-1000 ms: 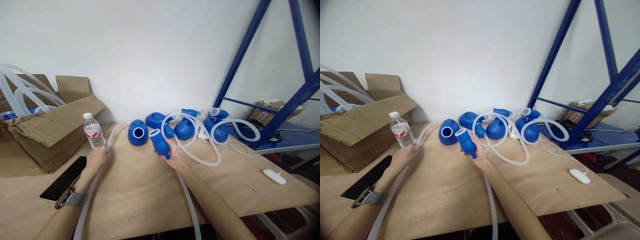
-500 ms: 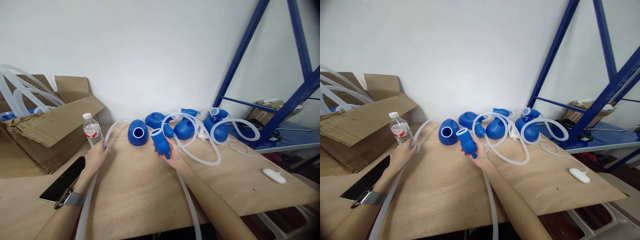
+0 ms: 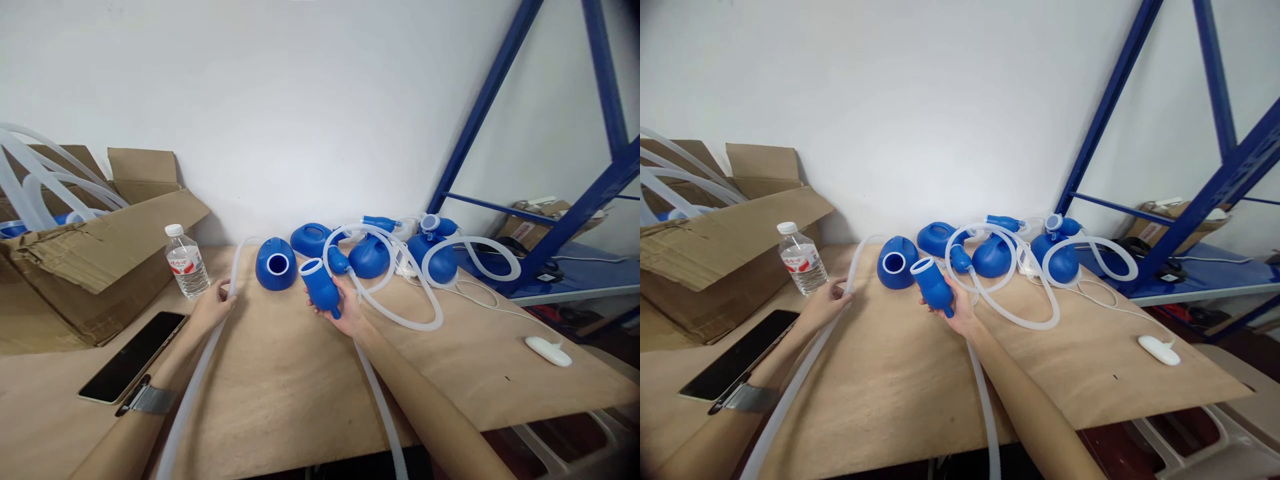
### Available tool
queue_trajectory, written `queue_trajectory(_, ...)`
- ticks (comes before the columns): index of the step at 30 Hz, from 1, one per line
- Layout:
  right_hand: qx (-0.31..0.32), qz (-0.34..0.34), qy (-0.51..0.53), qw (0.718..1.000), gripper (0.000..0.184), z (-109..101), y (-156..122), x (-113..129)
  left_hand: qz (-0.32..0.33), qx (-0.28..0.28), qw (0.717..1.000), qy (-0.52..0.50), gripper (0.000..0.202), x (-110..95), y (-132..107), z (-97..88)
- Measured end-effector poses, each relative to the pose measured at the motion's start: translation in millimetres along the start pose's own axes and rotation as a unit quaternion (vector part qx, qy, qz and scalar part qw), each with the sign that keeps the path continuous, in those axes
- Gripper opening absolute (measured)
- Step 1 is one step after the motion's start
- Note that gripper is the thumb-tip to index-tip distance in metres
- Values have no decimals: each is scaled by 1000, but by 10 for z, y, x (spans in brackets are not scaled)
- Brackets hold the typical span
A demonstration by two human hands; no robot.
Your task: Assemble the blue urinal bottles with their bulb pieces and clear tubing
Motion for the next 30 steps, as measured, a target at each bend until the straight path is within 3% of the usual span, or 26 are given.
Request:
queue_trajectory(4,-3,3,-8,1000,45,23,-15,-1,9,60,994,-90,86,30,-10,209)
queue_trajectory(7,-3,2,-10,1000,45,28,-18,2,20,67,993,-97,92,27,-10,262)
queue_trajectory(10,6,-11,-15,1000,45,36,-23,11,-1,7,999,-46,94,51,2,160)
queue_trajectory(13,11,-16,-19,1000,45,39,-25,5,8,-81,992,98,94,42,-25,8)
queue_trajectory(15,9,-5,-15,1000,46,37,-24,-12,41,-88,979,180,89,7,-70,1)
queue_trajectory(20,40,42,0,998,56,63,-21,-40,112,-17,945,307,41,-69,-225,185)
queue_trajectory(22,56,54,2,997,60,54,-14,-43,117,5,938,327,37,-88,-264,223)
queue_trajectory(26,73,52,-2,996,64,-23,13,-51,153,19,932,328,36,-177,-303,184)
queue_trajectory(30,114,77,-30,990,71,-41,7,-96,192,45,955,220,39,-308,-315,137)
Point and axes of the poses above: each hand's wrist, its own y-axis towards the middle knuckle, its own z-axis out of the palm, x = y × z, the point moved 5 cm from there along y, towards the middle knuckle, and after that the axes turned 6 degrees about y, right-handed, at the moved point
